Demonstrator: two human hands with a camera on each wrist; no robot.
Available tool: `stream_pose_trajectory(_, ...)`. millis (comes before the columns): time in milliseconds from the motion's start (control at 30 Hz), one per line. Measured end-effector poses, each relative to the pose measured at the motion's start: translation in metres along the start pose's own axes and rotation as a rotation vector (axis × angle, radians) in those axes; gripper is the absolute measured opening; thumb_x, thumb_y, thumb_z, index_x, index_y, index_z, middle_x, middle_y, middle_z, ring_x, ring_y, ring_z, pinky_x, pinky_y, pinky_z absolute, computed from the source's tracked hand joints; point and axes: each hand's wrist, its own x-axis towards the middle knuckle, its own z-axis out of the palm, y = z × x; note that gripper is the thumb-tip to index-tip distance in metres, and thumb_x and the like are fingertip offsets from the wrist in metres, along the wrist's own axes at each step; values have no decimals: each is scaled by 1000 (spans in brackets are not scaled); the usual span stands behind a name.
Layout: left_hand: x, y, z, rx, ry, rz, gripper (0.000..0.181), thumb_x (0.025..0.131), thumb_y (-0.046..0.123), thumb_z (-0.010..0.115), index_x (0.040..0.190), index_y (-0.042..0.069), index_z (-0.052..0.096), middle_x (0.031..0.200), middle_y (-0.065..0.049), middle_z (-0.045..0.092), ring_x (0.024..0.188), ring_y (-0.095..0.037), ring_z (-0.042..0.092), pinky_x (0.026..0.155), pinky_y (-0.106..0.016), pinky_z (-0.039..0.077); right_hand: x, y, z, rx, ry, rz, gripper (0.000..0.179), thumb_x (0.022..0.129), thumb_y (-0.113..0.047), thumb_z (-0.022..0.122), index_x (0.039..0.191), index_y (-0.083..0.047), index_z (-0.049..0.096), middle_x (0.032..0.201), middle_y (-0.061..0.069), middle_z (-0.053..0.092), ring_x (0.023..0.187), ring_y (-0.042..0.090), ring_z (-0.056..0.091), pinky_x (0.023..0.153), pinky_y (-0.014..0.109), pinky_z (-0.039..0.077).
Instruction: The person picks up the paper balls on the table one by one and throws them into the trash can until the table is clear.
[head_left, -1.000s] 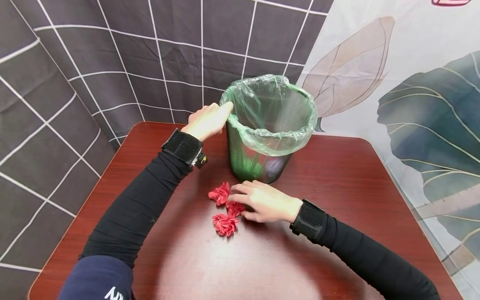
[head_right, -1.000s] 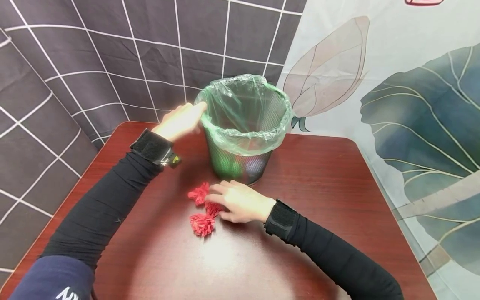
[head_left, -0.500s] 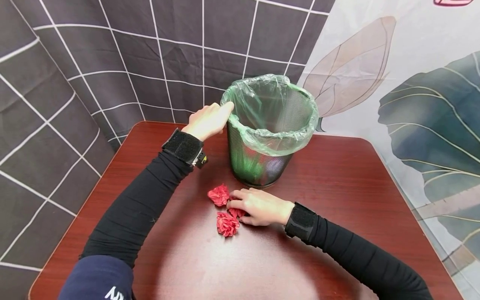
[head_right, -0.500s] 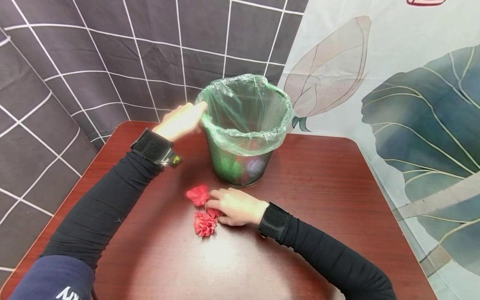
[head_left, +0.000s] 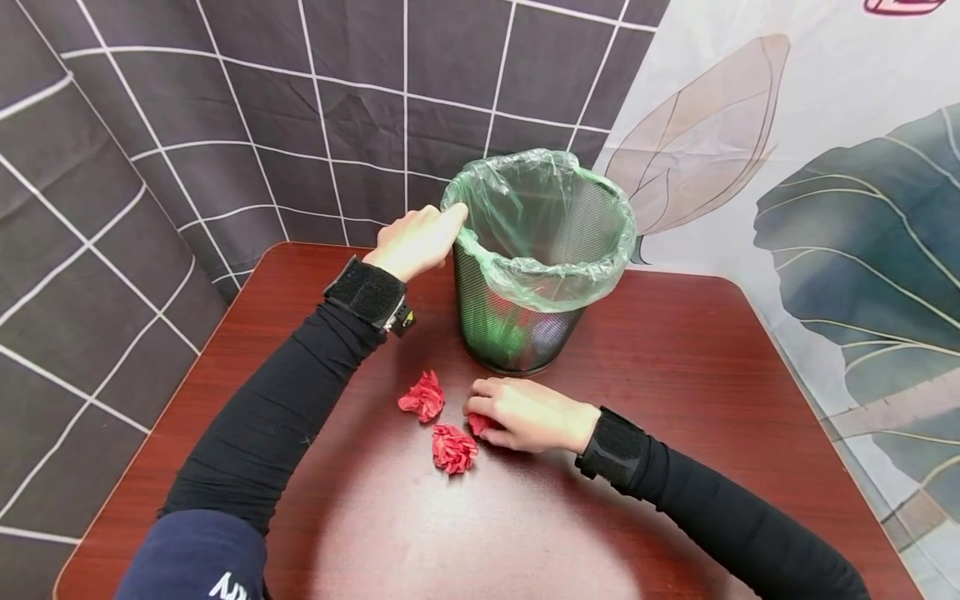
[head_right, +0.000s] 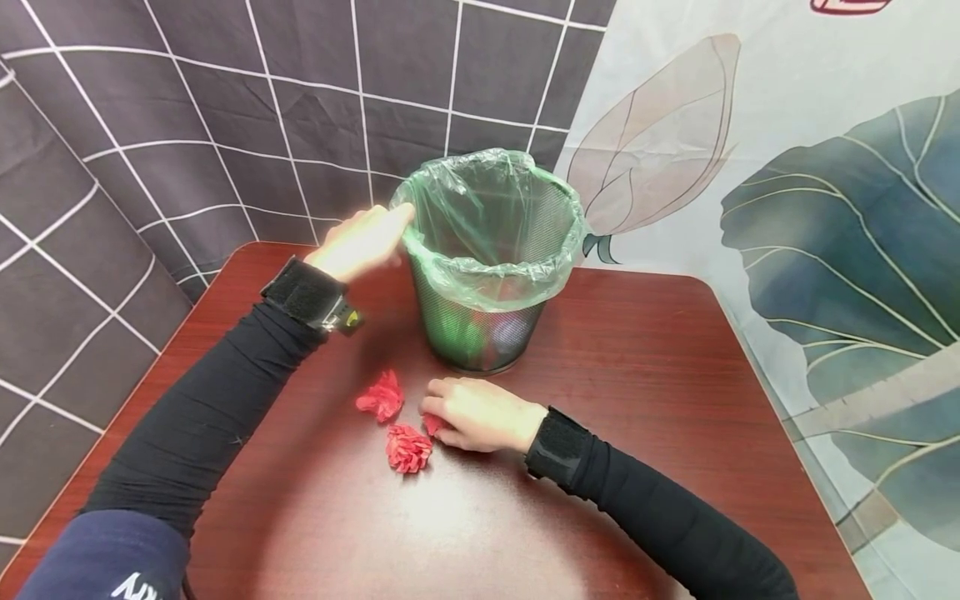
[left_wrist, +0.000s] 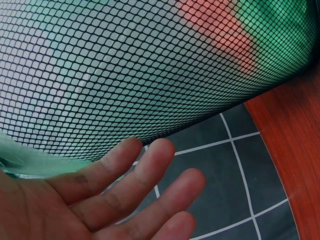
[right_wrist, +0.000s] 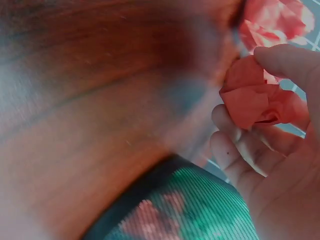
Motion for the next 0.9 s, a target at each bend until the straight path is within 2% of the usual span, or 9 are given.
stream_pose_trajectory(200, 1, 1, 0, 2, 5, -1, 28, 104, 37, 26, 100, 20, 48, 84, -3, 68, 85, -29, 66, 66, -56, 50, -5, -4, -23, -13, 79, -10, 11, 90, -20, 70, 100, -19, 65, 103, -6, 59, 89, 9, 58, 85, 28, 51)
stream_pose_trajectory(367, 0, 1, 0, 16, 9, 8, 26, 104, 36, 27, 101, 20, 48, 86, -3, 66, 85, -29, 65, 65, -55, 51, -11, -6, -45, -32, 142, -13, 20, 90, -20, 72, 109, -14, 67, 108, -3, 62, 93, 13, 61, 89, 31, 52)
stream_pose_trajectory(733, 3, -1, 1, 43, 6, 35, 18, 102, 31, 32, 101, 20, 47, 89, -4, 65, 86, -30, 65, 63, -55, 51, -19, -15, -102, -68, 274, -24, 25, 91, -22, 72, 113, -13, 67, 111, -2, 63, 98, 15, 61, 92, 33, 51)
stream_pose_trajectory(900, 2, 1, 1, 33, 0, 15, 21, 103, 32, 31, 102, 20, 47, 90, -5, 64, 87, -30, 64, 65, -56, 50, -21, -19, -130, -86, 318, -36, 27, 91, -24, 71, 116, -13, 67, 114, 0, 65, 102, 16, 62, 94, 36, 51)
